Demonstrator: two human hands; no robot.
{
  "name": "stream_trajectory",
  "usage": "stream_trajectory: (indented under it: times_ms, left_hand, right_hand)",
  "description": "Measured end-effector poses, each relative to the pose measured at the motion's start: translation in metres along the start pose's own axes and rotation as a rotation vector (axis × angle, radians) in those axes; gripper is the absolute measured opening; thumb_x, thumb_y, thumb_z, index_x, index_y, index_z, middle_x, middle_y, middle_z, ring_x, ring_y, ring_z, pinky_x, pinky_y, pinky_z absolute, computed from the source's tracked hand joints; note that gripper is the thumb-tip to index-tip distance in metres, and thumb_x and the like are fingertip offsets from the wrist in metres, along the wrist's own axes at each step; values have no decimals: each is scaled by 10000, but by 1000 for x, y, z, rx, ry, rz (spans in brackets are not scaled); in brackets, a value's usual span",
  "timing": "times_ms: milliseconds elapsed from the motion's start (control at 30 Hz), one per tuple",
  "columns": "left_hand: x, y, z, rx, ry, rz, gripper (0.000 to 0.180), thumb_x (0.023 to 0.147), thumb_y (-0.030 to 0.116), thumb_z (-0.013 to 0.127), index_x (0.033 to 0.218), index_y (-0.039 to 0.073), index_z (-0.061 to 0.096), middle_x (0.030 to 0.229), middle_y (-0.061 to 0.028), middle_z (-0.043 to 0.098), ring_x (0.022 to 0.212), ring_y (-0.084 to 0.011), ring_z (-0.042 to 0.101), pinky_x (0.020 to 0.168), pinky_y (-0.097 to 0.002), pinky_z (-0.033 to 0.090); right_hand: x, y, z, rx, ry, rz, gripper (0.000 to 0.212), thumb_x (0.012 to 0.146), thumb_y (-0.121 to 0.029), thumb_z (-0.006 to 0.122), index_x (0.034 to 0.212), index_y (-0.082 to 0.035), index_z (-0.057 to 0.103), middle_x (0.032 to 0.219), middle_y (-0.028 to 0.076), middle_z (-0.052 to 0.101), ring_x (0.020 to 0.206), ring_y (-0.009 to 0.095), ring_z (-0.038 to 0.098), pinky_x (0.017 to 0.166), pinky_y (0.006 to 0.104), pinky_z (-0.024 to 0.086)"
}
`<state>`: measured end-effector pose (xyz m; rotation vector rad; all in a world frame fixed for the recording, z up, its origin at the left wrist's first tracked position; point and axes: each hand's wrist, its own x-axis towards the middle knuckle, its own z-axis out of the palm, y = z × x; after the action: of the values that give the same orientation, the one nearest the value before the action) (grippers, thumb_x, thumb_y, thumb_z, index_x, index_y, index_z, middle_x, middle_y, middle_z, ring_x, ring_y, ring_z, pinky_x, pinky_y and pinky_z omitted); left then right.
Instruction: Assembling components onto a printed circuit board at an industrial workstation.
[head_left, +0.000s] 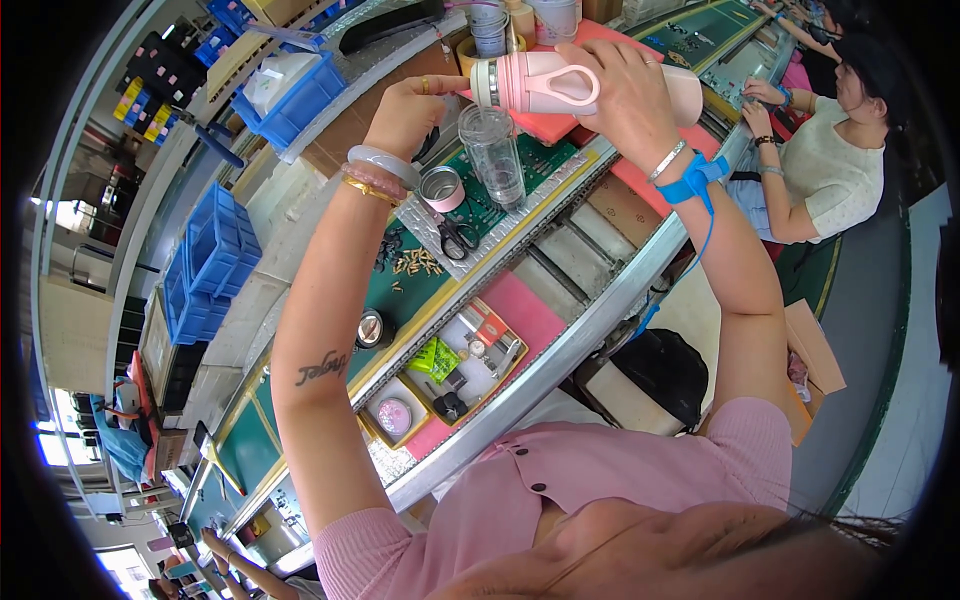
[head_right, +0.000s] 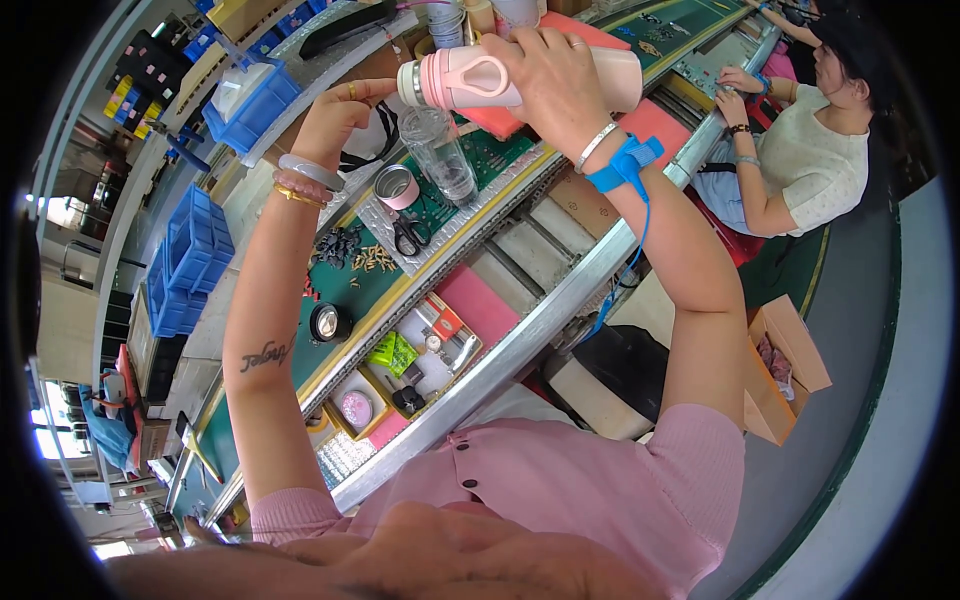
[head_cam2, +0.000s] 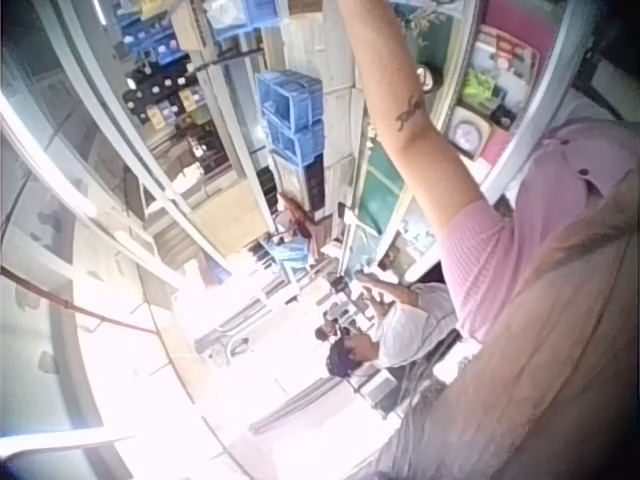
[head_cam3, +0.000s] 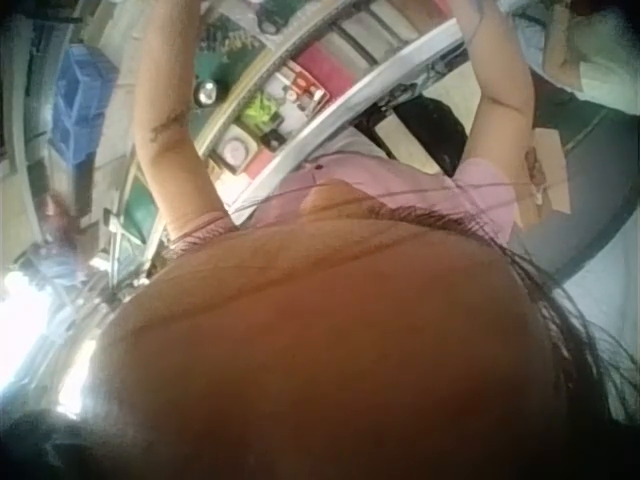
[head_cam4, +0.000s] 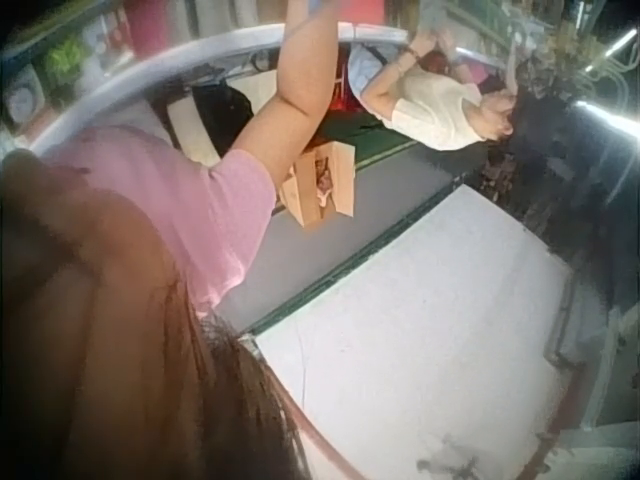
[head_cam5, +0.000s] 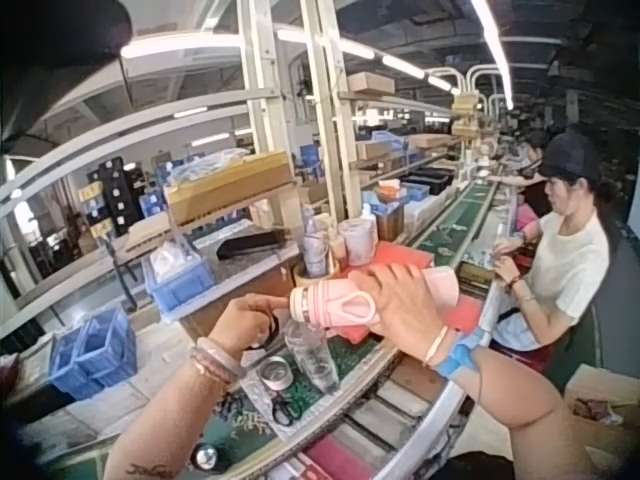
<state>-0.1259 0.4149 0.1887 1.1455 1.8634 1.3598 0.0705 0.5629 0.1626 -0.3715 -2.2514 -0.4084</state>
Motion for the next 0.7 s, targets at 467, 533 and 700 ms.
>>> stream_trajectory:
  times_ms: [467,533,700]
  left_hand:
    - [2,-9,3,-67,21,-29,477,600,-64,423,1020,-12,643,922,-19,588,792,-99,429,763,-173,348]
    - [3,-11,3,-80,21,-32,477,600,-67,422,1019,-13,643,929,-20,588,791,-99,428,763,-172,349]
    - [3,-10,4,-81,12,-43,481,596,-71,426,1022,-14,641,937,-22,588,784,-102,422,761,-169,347]
  right_hand:
    - [3,3,1,-93,19,-58,621,586,-81,709,1163,-175,500,997,27,529,939,220,509,788,381,405]
    - [3,3,0,-87,16,-53,614,591,-76,703,1162,-175,500,997,27,529,938,220,510,783,380,407]
    - [3,4,1,-98,24,-64,612,592,-76,702,1162,-175,501,1005,30,526,941,220,508,788,378,405]
